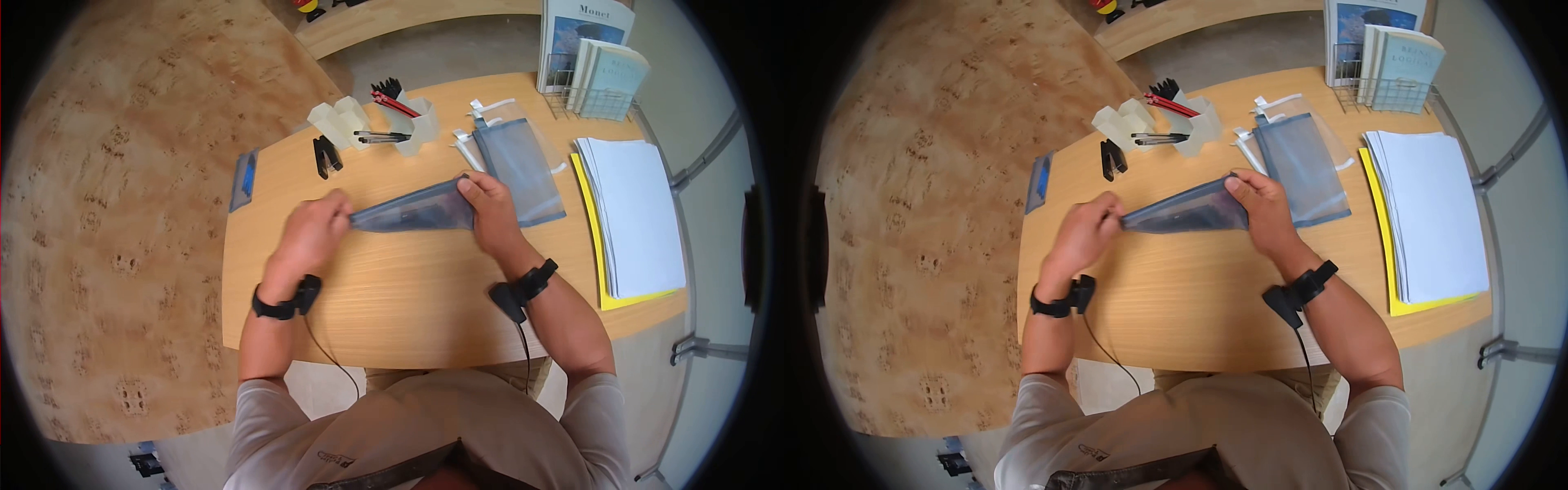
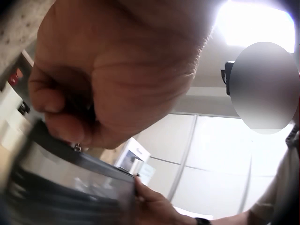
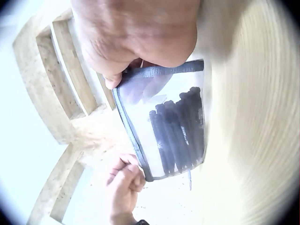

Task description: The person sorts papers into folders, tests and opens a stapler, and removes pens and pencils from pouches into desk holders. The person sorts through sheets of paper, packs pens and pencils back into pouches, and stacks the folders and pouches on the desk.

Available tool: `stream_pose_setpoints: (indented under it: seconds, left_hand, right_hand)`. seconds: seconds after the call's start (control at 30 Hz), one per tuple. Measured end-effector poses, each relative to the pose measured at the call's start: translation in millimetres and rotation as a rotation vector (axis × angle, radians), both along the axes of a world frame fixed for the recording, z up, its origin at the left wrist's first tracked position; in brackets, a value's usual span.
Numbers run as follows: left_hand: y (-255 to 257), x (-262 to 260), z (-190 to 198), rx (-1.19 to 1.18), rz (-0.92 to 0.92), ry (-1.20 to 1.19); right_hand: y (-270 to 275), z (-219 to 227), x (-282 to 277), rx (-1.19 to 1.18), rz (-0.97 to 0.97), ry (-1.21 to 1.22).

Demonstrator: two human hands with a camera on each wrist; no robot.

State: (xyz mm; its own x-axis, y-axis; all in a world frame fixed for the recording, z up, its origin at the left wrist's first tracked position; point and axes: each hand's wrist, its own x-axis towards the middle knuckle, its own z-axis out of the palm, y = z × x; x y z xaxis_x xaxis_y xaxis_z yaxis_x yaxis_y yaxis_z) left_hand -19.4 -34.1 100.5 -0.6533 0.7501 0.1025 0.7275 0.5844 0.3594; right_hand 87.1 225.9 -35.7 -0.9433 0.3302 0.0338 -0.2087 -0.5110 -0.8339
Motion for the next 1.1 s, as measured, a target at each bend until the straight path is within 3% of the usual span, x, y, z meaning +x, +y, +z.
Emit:
stream_pose_setpoints:
  seconds: [0.1, 0.17, 0.3, 0.4, 0.57, 0.67, 0.73, 0.83, 0.97, 1.1]
  left_hand:
    - [-22.5, -15.1, 4.1, -0.126, 0.131, -0.208]
    - [-24.7, -8.6, 0.6, 0.051, -0.080, 0.437]
    - [0.6, 17.1, 1.7, 0.174, -0.073, 0.175]
    - [18.6, 25.7, -4.2, 0.121, -0.225, 0.039]
    - [26.9, 25.2, -16.9, 0.033, -0.167, 0.034]
    - [30.5, 34.1, -20.9, 0.004, -0.145, 0.187]
    - [35.0, 42.5, -19.2, -0.036, -0.031, 0.183]
    - [35.9, 40.4, -30.5, 0.109, -0.188, 0.198]
    - [41.2, 39.7, -28.7, 0.161, -0.151, 0.263]
    - [38.5, 33.9, -25.0, 0.049, -0.145, 0.276]
  right_hand:
    - [-5.9, -3.9, -2.0, -0.030, 0.042, 0.052]
    - [-13.8, -7.0, -4.3, -0.025, 0.090, 0.046]
    - [-13.7, -7.1, -3.9, -0.047, 0.121, 0.066]
    - [-11.2, -7.6, -2.3, -0.032, 0.129, 0.070]
    - [-8.3, -10.7, -2.9, -0.053, 0.120, 0.076]
    - [-9.6, -10.4, -3.3, -0.094, 0.111, 0.048]
    - [-9.5, -10.1, -3.6, -0.109, 0.107, 0.059]
    - [-9.0, -9.3, -3.1, -0.108, 0.114, 0.069]
    - [-8.8, -12.0, -4.3, -0.112, 0.108, 0.066]
    - [-9.6, -15.4, -4.9, -0.081, 0.140, 0.075]
